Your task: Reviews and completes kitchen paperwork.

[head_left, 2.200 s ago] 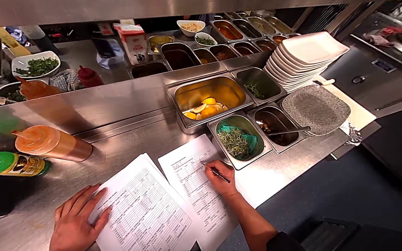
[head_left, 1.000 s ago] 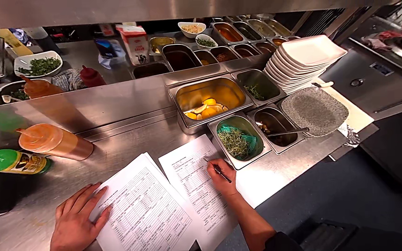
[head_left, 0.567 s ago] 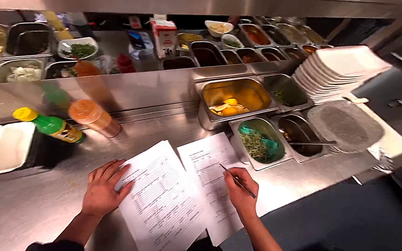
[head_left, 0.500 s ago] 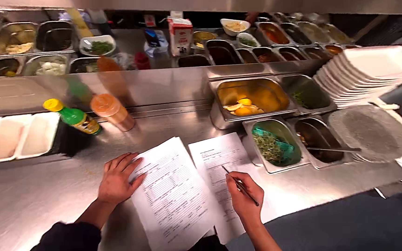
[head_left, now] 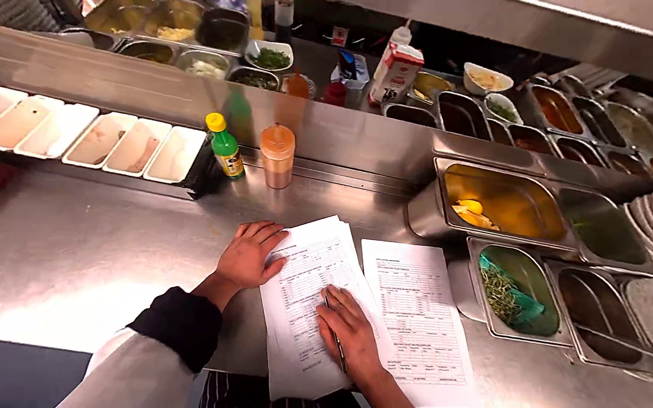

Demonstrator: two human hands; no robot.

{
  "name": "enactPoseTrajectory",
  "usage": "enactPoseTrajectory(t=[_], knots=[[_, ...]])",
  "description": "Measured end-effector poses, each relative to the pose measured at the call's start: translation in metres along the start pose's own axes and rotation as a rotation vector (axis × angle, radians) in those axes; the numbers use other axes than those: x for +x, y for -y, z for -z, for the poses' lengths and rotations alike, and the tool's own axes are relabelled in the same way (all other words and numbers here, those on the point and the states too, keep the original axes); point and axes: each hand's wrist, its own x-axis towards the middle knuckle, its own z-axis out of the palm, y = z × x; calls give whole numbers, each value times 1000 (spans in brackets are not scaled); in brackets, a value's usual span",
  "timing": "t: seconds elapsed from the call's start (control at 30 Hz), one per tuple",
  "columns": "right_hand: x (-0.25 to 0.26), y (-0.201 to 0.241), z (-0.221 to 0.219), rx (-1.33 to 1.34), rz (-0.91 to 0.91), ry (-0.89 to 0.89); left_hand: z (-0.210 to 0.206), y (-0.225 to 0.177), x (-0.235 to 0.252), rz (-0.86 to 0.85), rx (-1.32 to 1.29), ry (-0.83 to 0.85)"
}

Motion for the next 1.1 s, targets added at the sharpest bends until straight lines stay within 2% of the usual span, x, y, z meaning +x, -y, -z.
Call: enactPoseTrajectory(t=[0.1, 0.17, 0.27, 0.33, 0.43, 0.53, 0.67, 0.9, 1.0, 1.07, 1.1], knots=[[7, -6, 11, 86, -2, 4, 2, -3, 1, 13, -7, 13], [15, -1, 25, 216, -99, -41, 2, -3, 2, 19, -13, 10], [26, 7, 40, 559, -296, -164, 2, -3, 2, 33, 2, 41], [31, 5, 46, 681, -342, -245, 1, -3, 2, 34, 6, 42], [36, 4, 48, 606, -358, -358, 3, -3, 2, 35, 0, 42], [41, 8, 48, 544, -446, -424, 5, -3, 2, 31, -9, 38], [41, 15, 51, 491, -612, -348, 4, -3, 1, 27, -11, 28], [35, 27, 42, 543, -679, -243, 8, -5, 2, 32, -2, 59], [33, 21, 38, 818, -580, -201, 7, -4, 2, 26, -3, 34], [37, 14, 37, 1057, -531, -43, 6, -3, 2, 29, -7, 38], [43, 15, 37, 1126, -572, 61, 6, -3, 2, 31, -11, 42]])
